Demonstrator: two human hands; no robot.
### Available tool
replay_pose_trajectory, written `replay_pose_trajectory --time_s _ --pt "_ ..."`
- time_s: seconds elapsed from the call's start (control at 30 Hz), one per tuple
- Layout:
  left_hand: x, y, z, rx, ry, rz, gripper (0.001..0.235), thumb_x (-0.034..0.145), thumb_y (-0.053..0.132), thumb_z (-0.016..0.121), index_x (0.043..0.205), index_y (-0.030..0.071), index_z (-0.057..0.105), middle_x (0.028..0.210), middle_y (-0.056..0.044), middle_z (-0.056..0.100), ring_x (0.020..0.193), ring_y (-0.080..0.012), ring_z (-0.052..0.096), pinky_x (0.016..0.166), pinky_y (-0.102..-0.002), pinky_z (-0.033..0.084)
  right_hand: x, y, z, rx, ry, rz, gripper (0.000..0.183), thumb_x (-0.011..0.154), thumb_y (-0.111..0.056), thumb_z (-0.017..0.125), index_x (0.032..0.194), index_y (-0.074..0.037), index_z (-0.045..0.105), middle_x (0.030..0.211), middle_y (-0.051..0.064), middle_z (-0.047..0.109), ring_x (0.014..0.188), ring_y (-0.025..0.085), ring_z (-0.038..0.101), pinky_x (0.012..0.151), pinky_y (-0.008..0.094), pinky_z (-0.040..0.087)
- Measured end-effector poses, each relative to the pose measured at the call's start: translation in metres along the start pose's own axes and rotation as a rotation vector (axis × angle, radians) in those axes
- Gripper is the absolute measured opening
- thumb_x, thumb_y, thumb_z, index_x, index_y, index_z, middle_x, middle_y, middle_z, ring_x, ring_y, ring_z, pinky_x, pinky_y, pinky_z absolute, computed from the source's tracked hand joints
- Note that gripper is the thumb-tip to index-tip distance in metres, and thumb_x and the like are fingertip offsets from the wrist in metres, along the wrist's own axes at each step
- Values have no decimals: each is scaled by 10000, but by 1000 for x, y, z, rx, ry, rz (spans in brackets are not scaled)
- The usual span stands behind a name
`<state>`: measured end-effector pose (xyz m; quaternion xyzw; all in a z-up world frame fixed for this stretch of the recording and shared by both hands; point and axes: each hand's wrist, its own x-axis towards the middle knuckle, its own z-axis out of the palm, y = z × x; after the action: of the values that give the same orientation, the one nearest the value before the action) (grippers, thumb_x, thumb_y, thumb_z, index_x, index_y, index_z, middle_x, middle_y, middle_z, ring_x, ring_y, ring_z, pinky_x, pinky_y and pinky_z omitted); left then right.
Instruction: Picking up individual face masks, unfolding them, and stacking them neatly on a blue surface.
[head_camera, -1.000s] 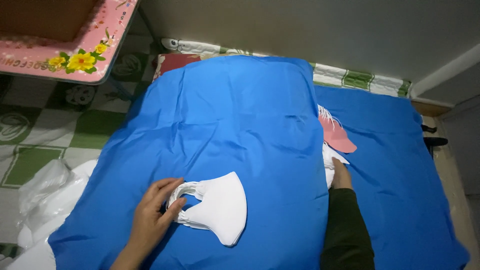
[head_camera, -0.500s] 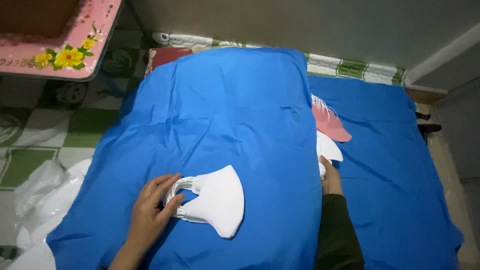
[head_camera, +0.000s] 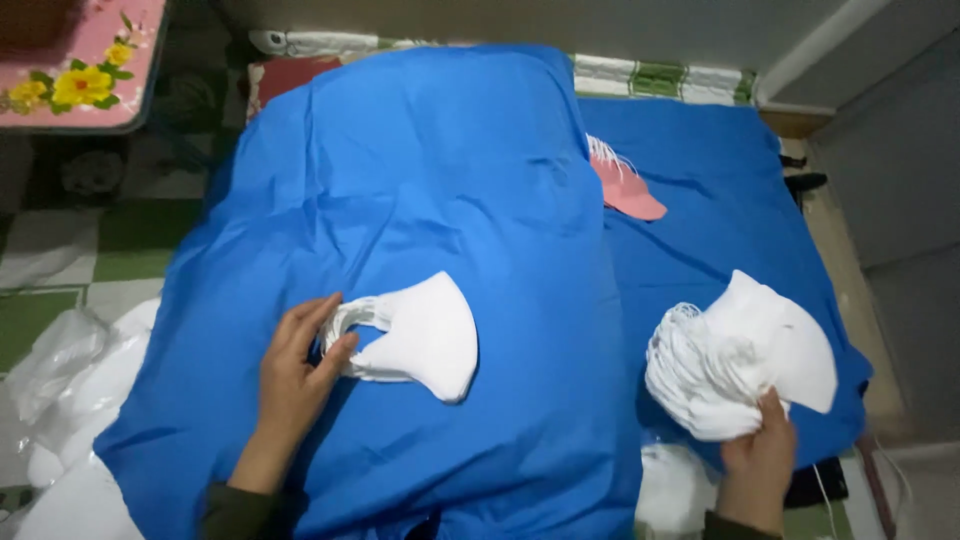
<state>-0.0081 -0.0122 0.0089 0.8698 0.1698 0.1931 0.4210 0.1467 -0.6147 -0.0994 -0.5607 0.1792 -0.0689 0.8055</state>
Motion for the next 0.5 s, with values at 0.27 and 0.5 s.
replay_pose_trajectory --time_s 0.27,0.5 --pt "-2 9 -4 -105 22 31 557 907 210 719 1405 -1 584 1355 -174 571 1156 -268 625 1000 -369 513 -177 51 93 -145 -141 572 387 944 57 496 1328 70 450 1200 283 573 1054 379 593 926 499 504" --pt "-10 3 -9 -204 5 -35 578 911 245 722 1426 37 564 1436 -168 512 1253 -293 613 1072 -399 505 -259 60 195 -670 -517 587 650 661 -20 869 1280 56 689 1088 225 817 900 285 773 835 345 619"
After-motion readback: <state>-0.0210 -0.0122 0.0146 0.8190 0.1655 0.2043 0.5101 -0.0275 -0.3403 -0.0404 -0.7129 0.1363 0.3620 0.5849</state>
